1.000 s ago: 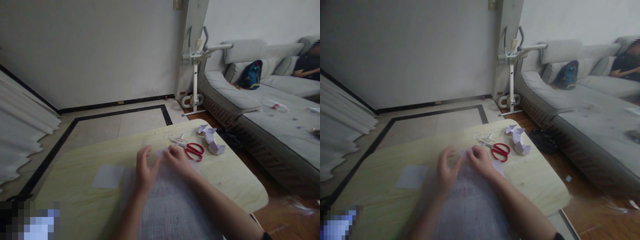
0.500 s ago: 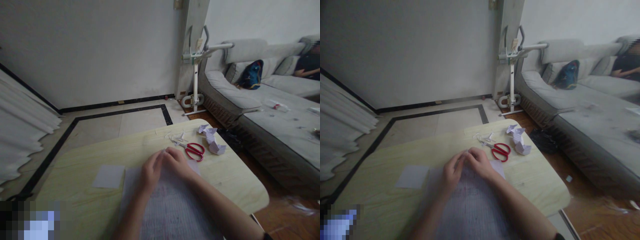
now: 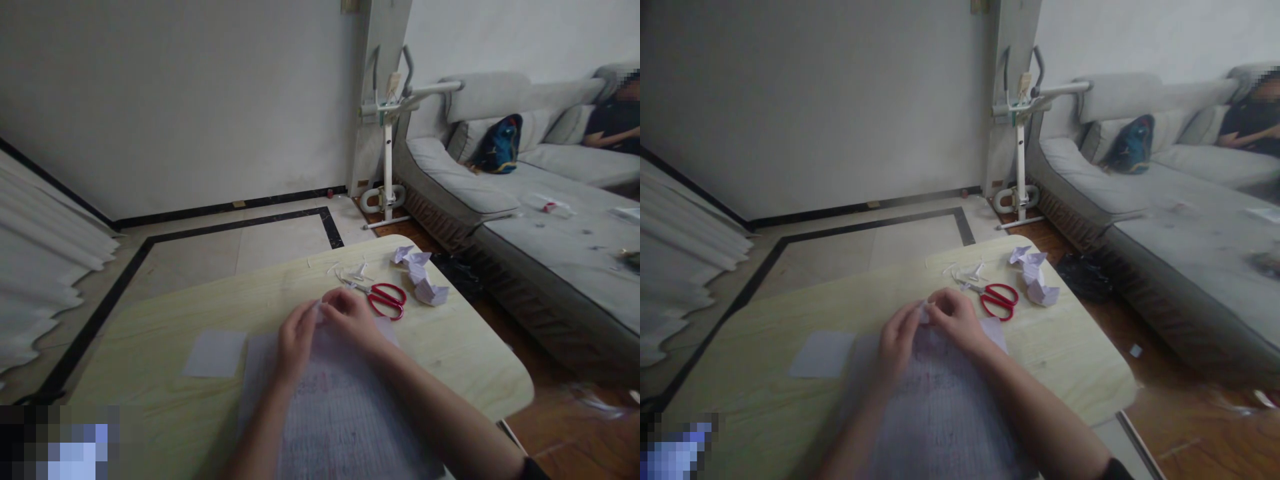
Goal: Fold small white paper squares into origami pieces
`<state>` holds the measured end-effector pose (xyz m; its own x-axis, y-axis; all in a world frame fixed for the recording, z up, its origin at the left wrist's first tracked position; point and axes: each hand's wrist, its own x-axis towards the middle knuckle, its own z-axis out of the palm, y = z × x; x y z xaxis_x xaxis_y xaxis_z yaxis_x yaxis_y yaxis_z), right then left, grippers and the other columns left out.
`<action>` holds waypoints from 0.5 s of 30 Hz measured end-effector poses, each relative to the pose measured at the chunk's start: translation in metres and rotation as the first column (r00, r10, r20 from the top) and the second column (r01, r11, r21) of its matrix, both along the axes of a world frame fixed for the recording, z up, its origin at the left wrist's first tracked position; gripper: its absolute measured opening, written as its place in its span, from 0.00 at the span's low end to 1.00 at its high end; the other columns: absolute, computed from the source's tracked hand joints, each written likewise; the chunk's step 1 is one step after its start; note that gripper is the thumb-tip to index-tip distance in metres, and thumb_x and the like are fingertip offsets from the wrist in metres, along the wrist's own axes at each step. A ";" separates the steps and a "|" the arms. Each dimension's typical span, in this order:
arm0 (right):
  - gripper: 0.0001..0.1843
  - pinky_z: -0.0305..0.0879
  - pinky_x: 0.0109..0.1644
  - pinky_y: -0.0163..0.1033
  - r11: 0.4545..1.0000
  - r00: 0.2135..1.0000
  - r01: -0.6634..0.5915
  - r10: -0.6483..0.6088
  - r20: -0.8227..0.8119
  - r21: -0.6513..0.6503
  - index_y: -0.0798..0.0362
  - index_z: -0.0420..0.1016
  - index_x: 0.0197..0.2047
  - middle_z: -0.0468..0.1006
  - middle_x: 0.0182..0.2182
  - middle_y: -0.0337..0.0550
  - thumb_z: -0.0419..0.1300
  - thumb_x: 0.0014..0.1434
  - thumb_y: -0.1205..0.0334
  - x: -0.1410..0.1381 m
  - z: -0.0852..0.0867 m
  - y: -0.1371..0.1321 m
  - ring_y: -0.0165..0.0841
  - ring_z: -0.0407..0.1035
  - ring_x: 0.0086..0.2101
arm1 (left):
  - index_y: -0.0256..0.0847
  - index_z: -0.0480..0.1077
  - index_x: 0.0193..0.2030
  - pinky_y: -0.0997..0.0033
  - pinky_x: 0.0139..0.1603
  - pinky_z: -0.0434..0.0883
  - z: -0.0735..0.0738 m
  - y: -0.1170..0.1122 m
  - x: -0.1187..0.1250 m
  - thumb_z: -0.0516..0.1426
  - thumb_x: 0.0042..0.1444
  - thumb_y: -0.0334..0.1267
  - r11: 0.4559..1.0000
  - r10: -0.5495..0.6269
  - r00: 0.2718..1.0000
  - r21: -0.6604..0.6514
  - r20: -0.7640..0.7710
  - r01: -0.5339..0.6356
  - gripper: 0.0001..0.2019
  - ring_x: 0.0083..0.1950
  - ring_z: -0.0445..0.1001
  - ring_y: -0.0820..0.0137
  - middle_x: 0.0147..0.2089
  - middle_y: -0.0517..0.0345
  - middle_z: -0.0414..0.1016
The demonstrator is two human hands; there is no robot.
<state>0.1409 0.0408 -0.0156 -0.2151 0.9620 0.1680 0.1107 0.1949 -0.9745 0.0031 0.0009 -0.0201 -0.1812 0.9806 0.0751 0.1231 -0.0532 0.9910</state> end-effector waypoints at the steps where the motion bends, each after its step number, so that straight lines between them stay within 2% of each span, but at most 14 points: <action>1: 0.07 0.59 0.28 0.33 1.000 1.000 -0.006 0.006 -0.007 -0.007 0.54 0.73 0.34 0.71 0.23 0.37 0.60 0.56 0.59 0.000 0.001 0.000 0.28 0.64 0.25 | 0.37 0.75 0.46 0.68 0.52 0.69 0.001 0.000 0.000 0.55 0.58 0.45 1.000 0.007 1.000 -0.003 -0.001 -0.007 0.16 0.50 0.75 0.63 0.47 0.50 0.79; 6: 0.06 0.64 0.33 0.35 1.000 0.999 -0.012 0.011 -0.040 -0.022 0.55 0.74 0.32 0.75 0.27 0.40 0.59 0.56 0.62 0.000 0.005 0.000 0.30 0.68 0.28 | 0.37 0.76 0.42 0.70 0.47 0.71 0.007 0.001 0.001 0.57 0.57 0.45 1.000 0.002 1.000 -0.018 0.025 -0.002 0.14 0.46 0.76 0.64 0.43 0.52 0.80; 15: 0.04 0.63 0.29 0.34 1.000 0.999 0.001 -0.002 -0.043 -0.032 0.54 0.74 0.29 0.74 0.23 0.38 0.59 0.54 0.64 0.001 0.002 0.002 0.29 0.68 0.25 | 0.35 0.77 0.42 0.69 0.45 0.72 0.011 0.000 0.003 0.58 0.55 0.44 0.998 -0.038 0.999 -0.040 0.036 0.039 0.15 0.45 0.77 0.62 0.43 0.50 0.81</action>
